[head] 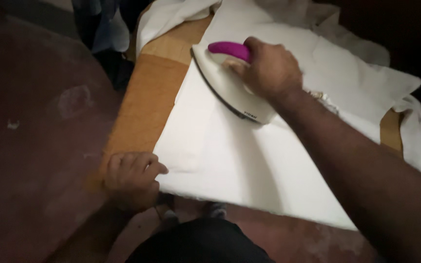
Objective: The person buttons a white long-sleeved shirt laid on a wooden table, then irons the front placket and body using a pink and white electric iron. They repeatedly smooth the fabric with their hands and reposition the shirt to continue ironing different sections of the front.
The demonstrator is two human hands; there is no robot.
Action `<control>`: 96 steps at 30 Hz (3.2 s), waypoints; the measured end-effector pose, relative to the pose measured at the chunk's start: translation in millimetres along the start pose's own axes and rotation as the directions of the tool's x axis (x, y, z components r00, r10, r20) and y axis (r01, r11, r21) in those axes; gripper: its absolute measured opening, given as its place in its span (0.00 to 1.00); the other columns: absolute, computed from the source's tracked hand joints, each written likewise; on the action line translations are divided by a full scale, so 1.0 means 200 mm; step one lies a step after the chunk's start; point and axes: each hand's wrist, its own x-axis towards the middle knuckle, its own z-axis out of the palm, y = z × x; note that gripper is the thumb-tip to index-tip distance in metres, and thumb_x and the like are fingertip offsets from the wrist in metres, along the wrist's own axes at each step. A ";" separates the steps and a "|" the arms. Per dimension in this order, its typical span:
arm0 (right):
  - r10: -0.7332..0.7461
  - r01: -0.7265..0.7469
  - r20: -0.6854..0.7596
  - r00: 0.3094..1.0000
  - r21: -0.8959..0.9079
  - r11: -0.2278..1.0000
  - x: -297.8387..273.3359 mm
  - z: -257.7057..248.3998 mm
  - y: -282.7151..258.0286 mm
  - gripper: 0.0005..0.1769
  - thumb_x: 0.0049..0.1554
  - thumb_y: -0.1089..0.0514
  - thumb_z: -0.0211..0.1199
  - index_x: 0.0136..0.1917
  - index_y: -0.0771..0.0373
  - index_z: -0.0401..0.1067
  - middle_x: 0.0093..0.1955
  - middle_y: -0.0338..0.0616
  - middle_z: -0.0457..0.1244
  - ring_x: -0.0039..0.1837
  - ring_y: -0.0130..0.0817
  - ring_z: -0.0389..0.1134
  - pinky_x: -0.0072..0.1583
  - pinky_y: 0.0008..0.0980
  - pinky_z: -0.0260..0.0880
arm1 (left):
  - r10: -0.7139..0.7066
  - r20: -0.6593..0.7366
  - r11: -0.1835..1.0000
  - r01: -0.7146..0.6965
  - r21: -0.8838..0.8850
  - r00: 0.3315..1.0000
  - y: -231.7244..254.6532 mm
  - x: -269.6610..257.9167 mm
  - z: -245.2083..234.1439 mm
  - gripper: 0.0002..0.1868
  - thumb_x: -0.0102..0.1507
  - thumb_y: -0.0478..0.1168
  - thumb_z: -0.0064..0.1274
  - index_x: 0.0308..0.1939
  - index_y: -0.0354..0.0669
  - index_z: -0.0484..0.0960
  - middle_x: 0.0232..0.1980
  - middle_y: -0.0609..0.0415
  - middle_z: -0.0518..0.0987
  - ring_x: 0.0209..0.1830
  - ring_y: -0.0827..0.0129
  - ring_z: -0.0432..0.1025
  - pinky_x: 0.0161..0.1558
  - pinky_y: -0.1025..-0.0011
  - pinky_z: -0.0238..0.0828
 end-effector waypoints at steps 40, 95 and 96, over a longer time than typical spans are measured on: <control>-0.328 0.326 0.176 0.928 0.039 0.945 -0.70 0.08 -0.24 0.26 0.56 0.32 0.61 0.55 0.52 0.73 0.38 0.44 0.71 0.35 0.45 0.73 0.39 0.48 0.74 | -0.294 -0.145 0.945 0.310 0.107 0.945 0.00 -0.24 -0.07 0.31 0.57 0.59 0.66 0.43 0.35 0.72 0.48 0.44 0.71 0.49 0.50 0.67 0.51 0.52 0.65; -0.225 0.230 0.149 0.963 -0.015 0.973 -0.88 0.08 -0.16 0.24 0.58 0.33 0.61 0.54 0.52 0.73 0.44 0.42 0.71 0.46 0.46 0.73 0.48 0.48 0.73 | -0.648 0.504 0.590 0.795 -0.141 0.570 0.08 -0.33 -0.12 0.18 0.62 0.52 0.62 0.38 0.39 0.83 0.29 0.48 0.78 0.34 0.65 0.70 0.40 0.63 0.69; -0.311 0.320 0.184 0.933 -0.023 0.947 -0.88 0.06 -0.16 0.25 0.56 0.32 0.61 0.55 0.50 0.73 0.44 0.42 0.71 0.47 0.45 0.73 0.48 0.48 0.73 | -0.654 0.493 0.585 0.797 -0.151 0.574 0.08 -0.33 -0.11 0.18 0.61 0.51 0.62 0.38 0.39 0.83 0.30 0.48 0.78 0.34 0.64 0.70 0.40 0.62 0.69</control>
